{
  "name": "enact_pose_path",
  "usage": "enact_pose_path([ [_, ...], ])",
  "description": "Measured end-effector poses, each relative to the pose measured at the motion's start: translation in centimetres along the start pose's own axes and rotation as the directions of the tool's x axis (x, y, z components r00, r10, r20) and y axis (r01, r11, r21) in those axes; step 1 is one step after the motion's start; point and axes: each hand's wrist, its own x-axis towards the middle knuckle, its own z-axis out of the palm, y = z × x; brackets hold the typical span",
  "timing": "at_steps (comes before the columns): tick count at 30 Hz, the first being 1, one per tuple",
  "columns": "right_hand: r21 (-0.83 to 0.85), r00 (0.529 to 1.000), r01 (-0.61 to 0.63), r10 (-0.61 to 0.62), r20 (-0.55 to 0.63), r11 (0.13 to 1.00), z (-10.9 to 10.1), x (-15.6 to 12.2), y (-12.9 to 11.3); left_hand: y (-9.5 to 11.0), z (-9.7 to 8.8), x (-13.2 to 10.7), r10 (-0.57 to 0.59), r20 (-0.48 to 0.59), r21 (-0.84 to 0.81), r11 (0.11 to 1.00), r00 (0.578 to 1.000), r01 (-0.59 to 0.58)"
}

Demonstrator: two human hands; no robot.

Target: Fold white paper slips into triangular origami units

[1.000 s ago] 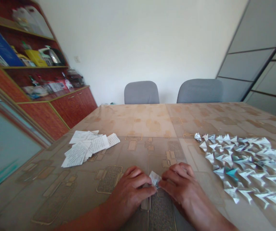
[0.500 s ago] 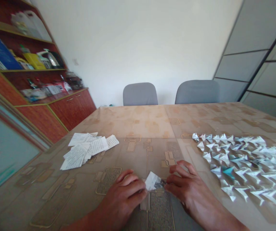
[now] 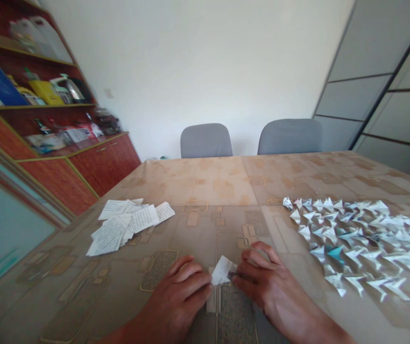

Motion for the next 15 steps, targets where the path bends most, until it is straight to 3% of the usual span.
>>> enact_pose_path([
  [7,-0.011,0.976,0.025,-0.022,0.218,1.0,-2.3,0.4,0.9,-0.1,-0.2,-0.4,0.0,-0.013,0.017,1.0,1.0,0.0],
  [11,0.059,0.989,0.005,-0.014,0.15,0.998,-2.4,0.4,1.0,-0.1,-0.2,-0.4,0.003,-0.021,0.007,1.0,1.0,-0.003],
  [15,0.077,0.987,-0.148,0.143,0.069,0.986,-0.8,-0.1,1.2,0.0,0.2,-0.6,-0.012,-0.045,-0.023,1.0,0.999,0.011],
])
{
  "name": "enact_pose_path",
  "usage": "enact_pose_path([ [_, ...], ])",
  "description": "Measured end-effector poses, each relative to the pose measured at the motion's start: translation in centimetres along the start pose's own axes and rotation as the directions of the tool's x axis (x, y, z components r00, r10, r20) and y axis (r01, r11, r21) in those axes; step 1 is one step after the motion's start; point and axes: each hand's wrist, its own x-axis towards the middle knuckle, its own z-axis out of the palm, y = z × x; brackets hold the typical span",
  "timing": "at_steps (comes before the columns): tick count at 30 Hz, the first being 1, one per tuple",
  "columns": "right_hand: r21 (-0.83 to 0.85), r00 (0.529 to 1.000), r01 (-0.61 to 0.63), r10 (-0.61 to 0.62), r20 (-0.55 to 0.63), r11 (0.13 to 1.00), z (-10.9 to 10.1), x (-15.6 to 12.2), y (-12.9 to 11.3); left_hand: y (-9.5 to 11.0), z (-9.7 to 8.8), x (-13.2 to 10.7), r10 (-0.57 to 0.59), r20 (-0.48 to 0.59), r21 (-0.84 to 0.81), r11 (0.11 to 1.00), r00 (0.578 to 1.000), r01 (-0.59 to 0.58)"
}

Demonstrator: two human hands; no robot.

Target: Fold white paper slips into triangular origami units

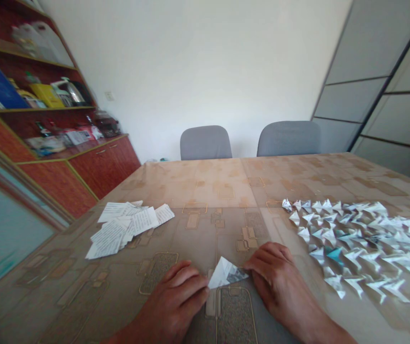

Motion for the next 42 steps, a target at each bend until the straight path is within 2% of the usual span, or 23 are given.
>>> enact_pose_path([
  [3,-0.017,0.989,-0.15,0.15,-0.017,0.989,1.7,0.2,-0.2,0.1,0.5,-0.2,-0.028,-0.026,-0.027,0.999,0.999,0.027],
  [6,-0.002,0.974,-0.226,0.226,-0.013,0.974,2.8,0.8,-0.8,0.2,0.7,-0.2,-0.048,-0.05,-0.066,0.997,0.998,0.045],
  [10,0.158,0.962,-0.269,0.272,0.001,0.95,2.6,1.2,-1.3,0.2,-0.3,0.3,-0.1,-0.003,-0.198,0.975,0.995,0.097],
  [12,0.267,0.959,-0.276,0.284,0.01,0.923,2.2,1.2,-1.3,0.1,-0.8,0.8,-0.179,0.059,-0.297,0.936,0.982,0.188],
  [14,0.363,0.961,-0.26,0.277,0.006,0.895,1.9,1.1,-1.4,0.1,-0.9,1.4,-0.328,0.096,-0.4,0.852,0.94,0.338],
  [17,0.448,0.967,-0.226,0.256,-0.006,0.865,1.4,0.9,-1.5,-0.1,-0.5,2.4,-0.541,0.146,-0.521,0.67,0.829,0.529],
  [19,0.459,0.968,-0.219,0.249,-0.006,0.861,1.1,0.8,-1.6,-0.2,-0.2,3.0,-0.558,0.187,-0.58,0.601,0.808,0.549],
  [20,0.459,0.969,-0.216,0.247,-0.009,0.862,1.1,0.8,-1.7,-0.3,0.0,3.3,-0.544,0.213,-0.6,0.583,0.812,0.548],
  [23,0.458,0.97,-0.2,0.242,-0.034,0.866,1.1,0.8,-2.1,-0.2,0.2,3.7,-0.511,0.265,-0.609,0.569,0.818,0.553],
  [30,0.48,0.959,-0.253,0.282,0.012,0.84,1.8,1.0,-3.1,0.6,0.5,3.3,-0.563,0.252,-0.68,0.475,0.787,0.558],
  [34,0.468,0.958,-0.269,0.285,0.038,0.842,2.0,1.1,-3.3,1.2,0.3,3.3,-0.561,0.279,-0.684,0.454,0.779,0.571],
  [38,0.482,0.955,-0.27,0.295,0.024,0.834,1.9,1.2,-3.1,1.1,0.2,3.2,-0.581,0.301,-0.701,0.403,0.756,0.589],
  [42,0.527,0.948,-0.283,0.317,0.028,0.801,1.4,1.1,-2.5,0.8,0.2,3.1,-0.559,0.339,-0.734,0.346,0.757,0.584],
])
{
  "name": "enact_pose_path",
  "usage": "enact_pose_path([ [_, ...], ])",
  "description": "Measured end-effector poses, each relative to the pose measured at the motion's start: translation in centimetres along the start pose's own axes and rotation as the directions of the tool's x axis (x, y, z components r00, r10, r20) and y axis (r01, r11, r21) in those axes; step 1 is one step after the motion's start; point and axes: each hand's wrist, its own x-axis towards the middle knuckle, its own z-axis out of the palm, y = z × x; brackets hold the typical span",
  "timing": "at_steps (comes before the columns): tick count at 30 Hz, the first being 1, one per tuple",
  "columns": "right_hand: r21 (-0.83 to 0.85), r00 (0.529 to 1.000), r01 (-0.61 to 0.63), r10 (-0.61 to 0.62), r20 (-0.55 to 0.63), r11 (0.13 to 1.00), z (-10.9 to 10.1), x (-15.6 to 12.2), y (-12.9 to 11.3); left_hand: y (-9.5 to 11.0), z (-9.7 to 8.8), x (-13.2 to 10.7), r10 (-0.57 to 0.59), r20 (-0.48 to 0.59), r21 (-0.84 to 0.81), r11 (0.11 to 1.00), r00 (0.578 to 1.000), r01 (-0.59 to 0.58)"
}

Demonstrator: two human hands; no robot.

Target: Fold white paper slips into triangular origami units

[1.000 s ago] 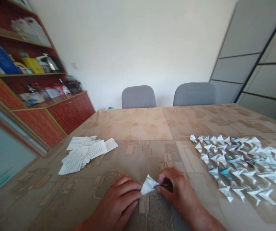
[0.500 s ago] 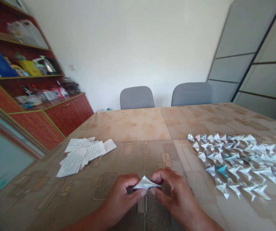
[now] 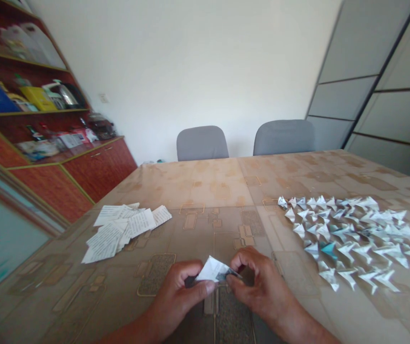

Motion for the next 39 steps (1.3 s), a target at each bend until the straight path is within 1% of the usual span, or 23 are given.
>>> enact_pose_path([
  [4,0.055,0.996,-0.017,0.012,0.092,0.998,-1.1,0.1,0.2,0.0,-0.2,0.1,-0.035,-0.026,-0.014,0.999,0.999,0.035],
  [8,0.089,0.989,-0.032,0.019,0.144,0.996,-2.5,0.2,0.6,0.1,-0.4,0.0,-0.062,-0.042,-0.034,0.998,0.997,0.06],
  [11,0.089,0.994,-0.054,0.044,0.103,0.995,-3.8,0.4,1.2,0.2,-0.5,0.0,-0.091,-0.033,-0.115,0.99,0.995,0.087],
  [12,0.092,0.996,-0.074,0.07,0.046,0.993,-4.1,0.4,1.3,0.2,-0.5,0.0,-0.099,-0.023,-0.146,0.985,0.995,0.094],
  [13,0.1,0.996,-0.092,0.091,0.021,0.991,-4.3,0.4,1.3,0.1,-0.5,0.0,-0.103,-0.01,-0.17,0.98,0.995,0.1],
  [15,0.129,0.996,-0.086,0.089,-0.015,0.988,-4.1,0.3,1.0,0.1,-0.4,0.0,-0.095,0.008,-0.151,0.984,0.995,0.095],
  [16,0.133,0.997,-0.073,0.073,0.002,0.988,-3.7,0.2,0.7,0.1,-0.3,0.0,-0.094,-0.012,-0.109,0.99,0.996,0.092],
  [18,0.143,0.994,-0.043,0.029,0.101,0.989,-2.4,0.0,0.1,0.1,0.0,-0.1,-0.071,-0.043,-0.037,0.997,0.997,0.069],
  [19,0.128,0.992,-0.042,0.025,0.127,0.991,-1.7,-0.1,-0.1,0.1,0.2,-0.1,-0.059,-0.05,-0.007,0.998,0.997,0.059],
  [21,0.111,0.989,-0.066,0.05,0.139,0.992,-0.7,-0.3,-0.2,0.3,0.3,-0.2,-0.032,-0.04,0.021,0.999,0.999,0.033],
  [22,0.131,0.988,-0.073,0.054,0.144,0.989,-0.4,-0.3,-0.2,0.5,0.2,-0.1,-0.016,-0.031,0.026,1.0,0.999,0.017],
  [26,0.217,0.986,-0.103,0.071,0.152,0.971,-0.6,-0.4,0.7,0.9,-0.3,-0.1,0.034,-0.05,0.025,0.999,0.998,-0.033],
  [30,0.222,0.984,-0.11,0.074,0.163,0.969,-0.9,-0.4,1.0,1.0,-0.7,-0.1,0.066,-0.08,0.044,0.997,0.995,-0.062],
  [33,0.212,0.986,-0.106,0.074,0.151,0.972,-0.9,-0.4,0.7,1.0,-0.8,-0.1,0.032,-0.09,0.043,0.999,0.995,-0.028],
  [36,0.207,0.988,-0.107,0.082,0.127,0.972,-1.0,-0.3,0.4,0.9,-0.6,-0.2,-0.013,-0.061,0.021,1.0,0.998,0.014],
  [39,0.217,0.989,-0.119,0.095,0.117,0.969,-1.1,-0.2,0.4,0.9,-0.5,-0.3,-0.021,-0.033,0.006,1.0,0.999,0.022],
])
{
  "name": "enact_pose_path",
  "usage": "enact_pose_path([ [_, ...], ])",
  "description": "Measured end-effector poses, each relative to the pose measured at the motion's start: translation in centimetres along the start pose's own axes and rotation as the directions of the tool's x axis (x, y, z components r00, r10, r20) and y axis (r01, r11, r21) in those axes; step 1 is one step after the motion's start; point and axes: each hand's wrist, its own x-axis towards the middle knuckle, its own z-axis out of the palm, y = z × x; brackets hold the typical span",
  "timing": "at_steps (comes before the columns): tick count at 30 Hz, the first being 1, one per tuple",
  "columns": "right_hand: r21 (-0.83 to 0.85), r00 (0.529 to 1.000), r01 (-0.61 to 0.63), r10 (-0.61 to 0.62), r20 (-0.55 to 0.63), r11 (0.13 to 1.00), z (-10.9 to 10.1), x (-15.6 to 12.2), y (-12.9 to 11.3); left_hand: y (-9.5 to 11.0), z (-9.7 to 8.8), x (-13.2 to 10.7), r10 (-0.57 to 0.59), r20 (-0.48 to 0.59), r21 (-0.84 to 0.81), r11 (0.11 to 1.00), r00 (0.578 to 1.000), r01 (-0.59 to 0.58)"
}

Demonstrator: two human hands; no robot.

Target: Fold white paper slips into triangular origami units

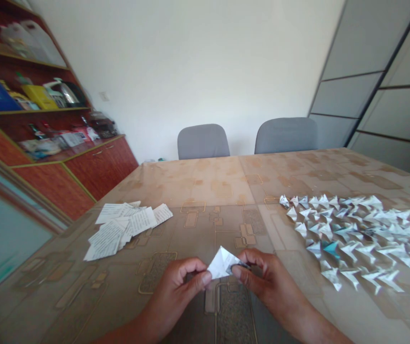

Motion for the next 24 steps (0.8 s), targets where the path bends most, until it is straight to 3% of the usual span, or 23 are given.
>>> enact_pose_path([
  [7,0.018,1.0,0.008,-0.008,-0.006,1.0,0.0,-0.1,0.5,0.5,0.2,0.0,0.088,-0.056,0.028,0.996,0.995,-0.087],
  [14,-0.175,0.995,0.073,-0.083,-0.052,0.982,0.0,0.0,0.6,0.1,0.4,0.3,0.081,-0.111,-0.071,0.994,0.991,-0.089],
  [20,-0.318,0.968,0.163,-0.214,-0.132,0.934,0.7,-0.1,0.0,-0.3,0.9,0.2,0.072,-0.161,0.013,0.997,0.984,-0.071],
  [24,-0.362,0.95,0.195,-0.268,-0.163,0.912,1.1,0.1,0.1,-0.5,1.3,0.0,0.044,-0.114,0.042,0.998,0.993,-0.039],
])
